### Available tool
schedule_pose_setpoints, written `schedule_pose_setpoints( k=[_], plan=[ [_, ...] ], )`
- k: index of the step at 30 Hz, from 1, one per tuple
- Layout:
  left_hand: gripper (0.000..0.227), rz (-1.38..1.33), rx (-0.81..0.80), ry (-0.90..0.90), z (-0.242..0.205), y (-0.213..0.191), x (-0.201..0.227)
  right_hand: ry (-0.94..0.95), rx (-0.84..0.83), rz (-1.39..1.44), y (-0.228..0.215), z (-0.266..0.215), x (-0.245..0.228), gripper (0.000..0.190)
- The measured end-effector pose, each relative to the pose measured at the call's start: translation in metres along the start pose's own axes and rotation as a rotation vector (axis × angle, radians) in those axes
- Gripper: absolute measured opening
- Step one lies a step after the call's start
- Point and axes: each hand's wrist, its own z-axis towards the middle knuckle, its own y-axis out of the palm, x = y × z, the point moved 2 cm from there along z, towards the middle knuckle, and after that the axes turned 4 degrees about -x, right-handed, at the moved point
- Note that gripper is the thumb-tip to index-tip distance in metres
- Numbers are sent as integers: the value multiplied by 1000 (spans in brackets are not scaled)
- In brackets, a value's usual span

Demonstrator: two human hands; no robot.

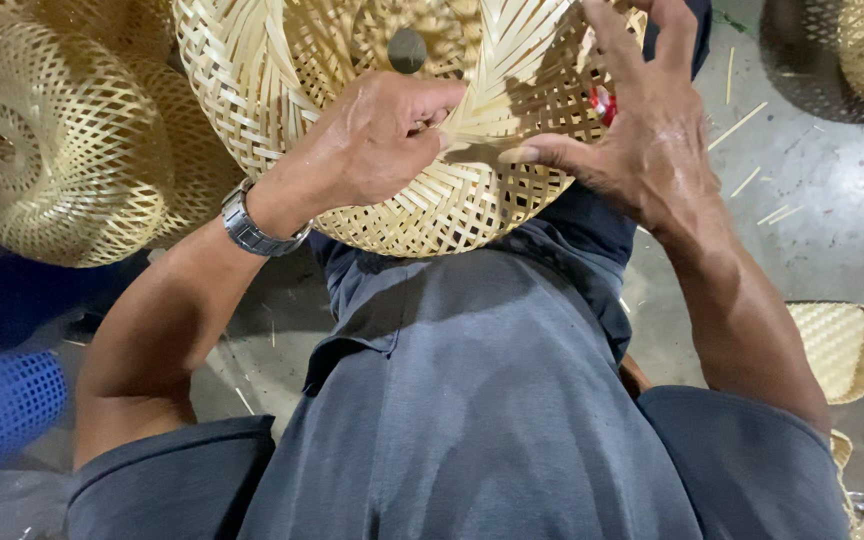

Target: The person sits on the floor and uses a red utility knife to trim excess bamboo strands from the rim of a woven basket. They rotate the basket to access different sections, carefully cutting the protruding material to create a smooth edge.

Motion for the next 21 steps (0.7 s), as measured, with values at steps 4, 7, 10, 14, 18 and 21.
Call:
schedule_pose_setpoints(
  k=[4, 7, 10, 14, 18, 21],
  plan=[
    [13, -24, -5, -37, -2, 1, 1, 27, 15, -25, 11, -1, 3, 117],
    [29, -44, -8, -11, -1, 0, 5, 18, 13, -121, 18, 0, 11, 120],
    [32, -59, -41, -29, 0, -2, 6, -1, 43, -125, 24, -1, 17, 121],
    [39, -72, -92, -102, 1, -3, 5, 65, -11, -104, 30, -1, 22, 125],
    [42, -116, -98, -54, 0, -3, 1, 48, -19, -81, 29, -1, 20, 127],
    [28, -126, -115, -9, -3, -3, -7, 21, -12, -70, 26, -1, 15, 125]
  ],
)
